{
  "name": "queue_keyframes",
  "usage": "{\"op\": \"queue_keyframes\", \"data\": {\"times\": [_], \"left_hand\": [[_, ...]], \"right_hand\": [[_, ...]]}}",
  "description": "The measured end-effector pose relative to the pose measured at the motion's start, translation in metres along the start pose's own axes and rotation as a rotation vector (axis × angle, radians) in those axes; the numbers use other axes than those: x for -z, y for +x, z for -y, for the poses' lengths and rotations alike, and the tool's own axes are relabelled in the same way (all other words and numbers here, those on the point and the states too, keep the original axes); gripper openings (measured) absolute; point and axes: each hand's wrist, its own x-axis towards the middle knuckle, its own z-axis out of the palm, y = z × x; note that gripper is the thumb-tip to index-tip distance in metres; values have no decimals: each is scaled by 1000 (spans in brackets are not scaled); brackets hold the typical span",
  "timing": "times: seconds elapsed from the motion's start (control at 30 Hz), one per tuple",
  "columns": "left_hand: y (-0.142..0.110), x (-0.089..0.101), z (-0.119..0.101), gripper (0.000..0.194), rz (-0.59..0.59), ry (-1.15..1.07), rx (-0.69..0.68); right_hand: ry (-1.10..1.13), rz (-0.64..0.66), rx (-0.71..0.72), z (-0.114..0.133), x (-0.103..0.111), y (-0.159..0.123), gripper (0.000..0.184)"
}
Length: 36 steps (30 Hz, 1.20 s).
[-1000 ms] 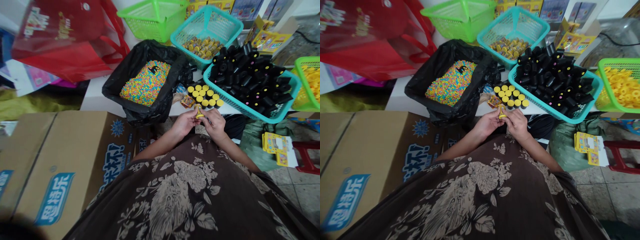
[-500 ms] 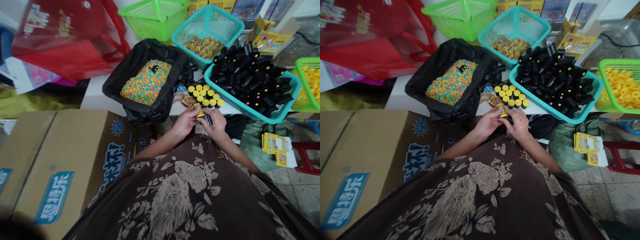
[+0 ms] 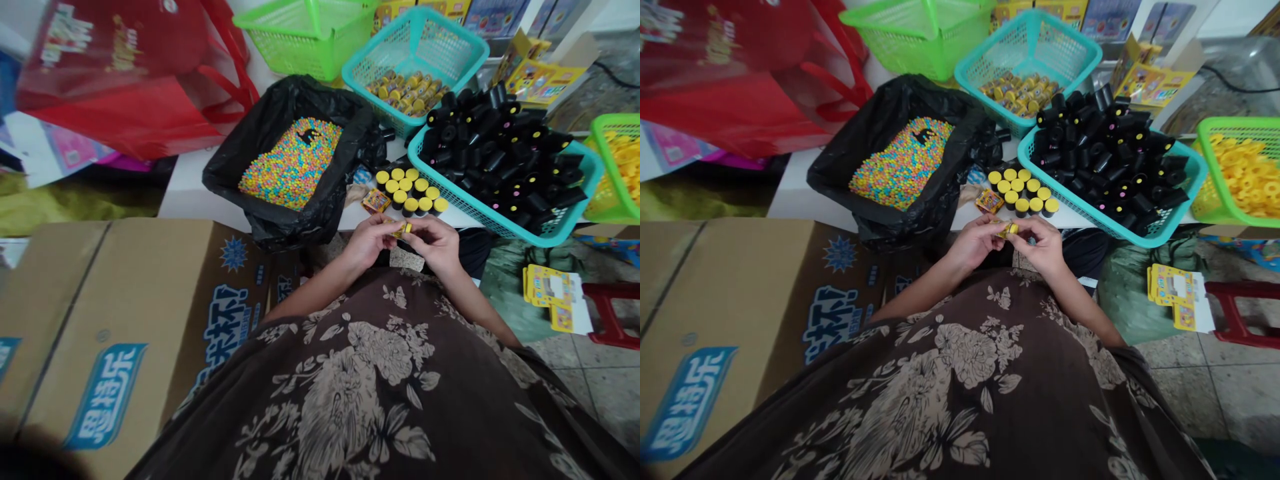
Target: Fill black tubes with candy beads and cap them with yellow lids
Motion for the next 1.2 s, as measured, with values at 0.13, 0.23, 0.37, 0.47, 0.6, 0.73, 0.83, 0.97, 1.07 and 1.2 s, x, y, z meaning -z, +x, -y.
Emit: {"op": "queue_keyframes", "data": {"times": [0.13, 0.23, 0.37, 0.47, 0.6, 0.73, 0.83, 0.97, 1.07, 1.2], "left_hand": [[0, -2, 3, 31, -20, -18, 21], [1, -3, 4, 33, 11, -15, 22], [2, -6, 5, 31, 67, -37, 67], [2, -9, 5, 29, 92, -83, 110], [2, -10, 5, 23, 68, -153, 161], [2, -11, 5, 21, 21, -220, 203], [0, -13, 5, 10, 22, -275, 170], [1, -13, 3, 6, 78, -277, 175], [3, -11, 3, 7, 66, -292, 167], [6, -10, 5, 9, 10, -285, 176]], "right_hand": [[-32, 5, 42, -2, 6, 2, 20], [-55, 11, 80, -2, 11, 4, 21], [-72, -13, 139, -1, 12, 4, 30], [-96, 9, 170, -3, 7, 2, 34], [-216, -32, 200, -4, 3, -1, 32], [-275, -103, 364, -1, 1, -2, 33], [-283, -101, 364, -1, -1, -3, 42], [-357, -116, 282, -6, -4, -6, 42], [-411, -129, 338, -9, -6, -8, 40], [-338, -94, 313, -9, -4, -7, 44]]}}
